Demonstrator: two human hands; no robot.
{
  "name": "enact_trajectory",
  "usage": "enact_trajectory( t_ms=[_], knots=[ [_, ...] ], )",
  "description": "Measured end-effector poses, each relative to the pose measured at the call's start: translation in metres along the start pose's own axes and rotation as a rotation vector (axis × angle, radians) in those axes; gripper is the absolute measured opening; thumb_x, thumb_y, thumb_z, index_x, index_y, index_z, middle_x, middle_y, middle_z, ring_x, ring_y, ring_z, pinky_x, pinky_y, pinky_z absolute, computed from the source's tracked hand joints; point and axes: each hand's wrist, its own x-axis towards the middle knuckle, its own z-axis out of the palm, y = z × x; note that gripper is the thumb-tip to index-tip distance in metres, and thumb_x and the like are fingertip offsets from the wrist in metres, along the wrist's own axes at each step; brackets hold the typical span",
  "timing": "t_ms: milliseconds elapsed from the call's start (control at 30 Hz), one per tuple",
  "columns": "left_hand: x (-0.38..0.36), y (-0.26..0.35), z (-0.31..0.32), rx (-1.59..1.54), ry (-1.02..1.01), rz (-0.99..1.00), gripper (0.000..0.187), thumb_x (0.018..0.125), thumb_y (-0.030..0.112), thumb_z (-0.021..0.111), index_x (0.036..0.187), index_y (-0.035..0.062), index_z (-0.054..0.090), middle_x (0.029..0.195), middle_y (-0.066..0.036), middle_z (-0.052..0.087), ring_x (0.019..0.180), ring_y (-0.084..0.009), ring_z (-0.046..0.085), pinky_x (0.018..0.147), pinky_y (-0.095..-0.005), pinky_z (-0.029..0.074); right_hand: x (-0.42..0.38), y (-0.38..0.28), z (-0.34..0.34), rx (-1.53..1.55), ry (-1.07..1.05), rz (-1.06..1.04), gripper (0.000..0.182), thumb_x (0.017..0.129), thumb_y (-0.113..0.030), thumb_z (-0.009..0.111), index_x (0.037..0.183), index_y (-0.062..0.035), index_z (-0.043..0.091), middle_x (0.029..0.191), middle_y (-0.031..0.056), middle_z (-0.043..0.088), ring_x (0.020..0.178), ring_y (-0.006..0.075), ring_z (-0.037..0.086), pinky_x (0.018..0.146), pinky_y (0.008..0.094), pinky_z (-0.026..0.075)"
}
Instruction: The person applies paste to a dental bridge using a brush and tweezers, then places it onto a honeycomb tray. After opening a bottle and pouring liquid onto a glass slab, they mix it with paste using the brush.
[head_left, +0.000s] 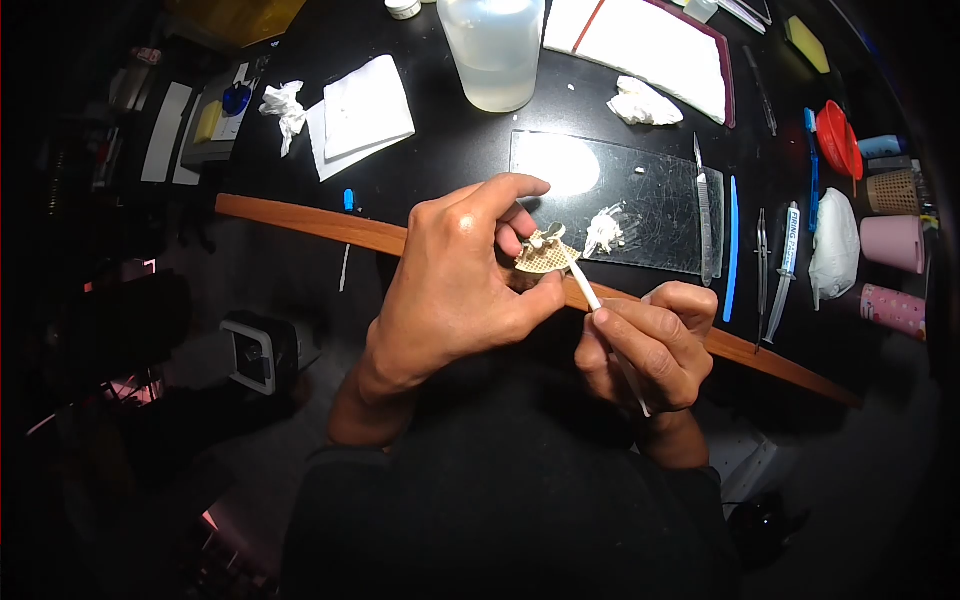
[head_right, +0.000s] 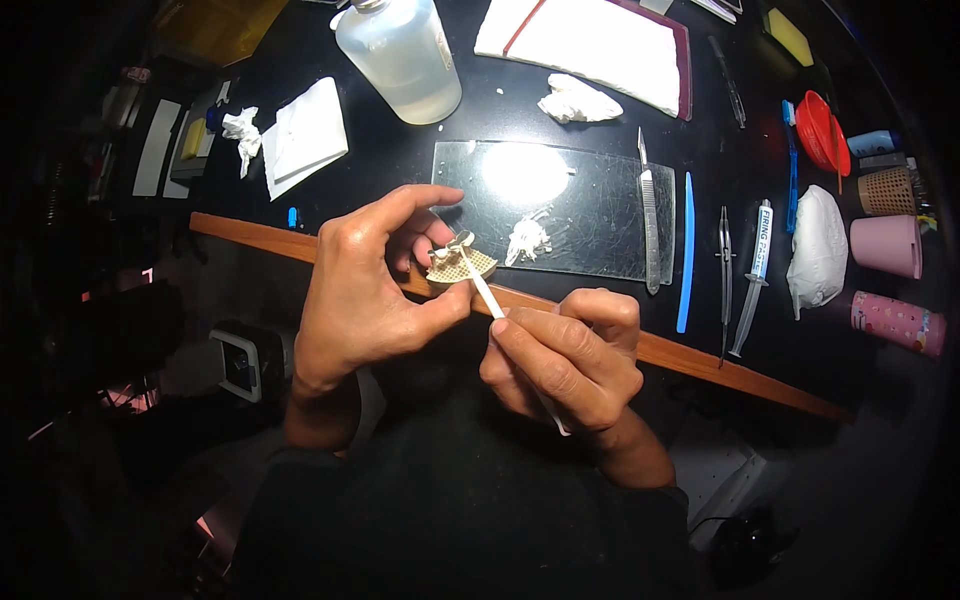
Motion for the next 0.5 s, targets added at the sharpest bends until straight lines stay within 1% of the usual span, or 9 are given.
enact_trajectory(
  t_ms=[500],
  knots=[
    [-0.0003, 0.0023, -0.0001, 0.005, -0.009, -0.007, 0.055, 0.071, 0.01, 0.087, 0.123, -0.0003, 0.073, 0.089, -0.005, 0.074, 0.075, -0.009, 0.065, 0.066, -0.0247, 0.05, -0.0031, 0.0007, -0.0011, -0.005, 0.01, 0.012, 0.029, 0.073, -0.002, 0.088, 0.1, -0.0097, 0.081, 0.091, -0.0012, 0.077, 0.083, 0.0173, 0.055, 0.07, 0.0285, 0.045]
  ],
)
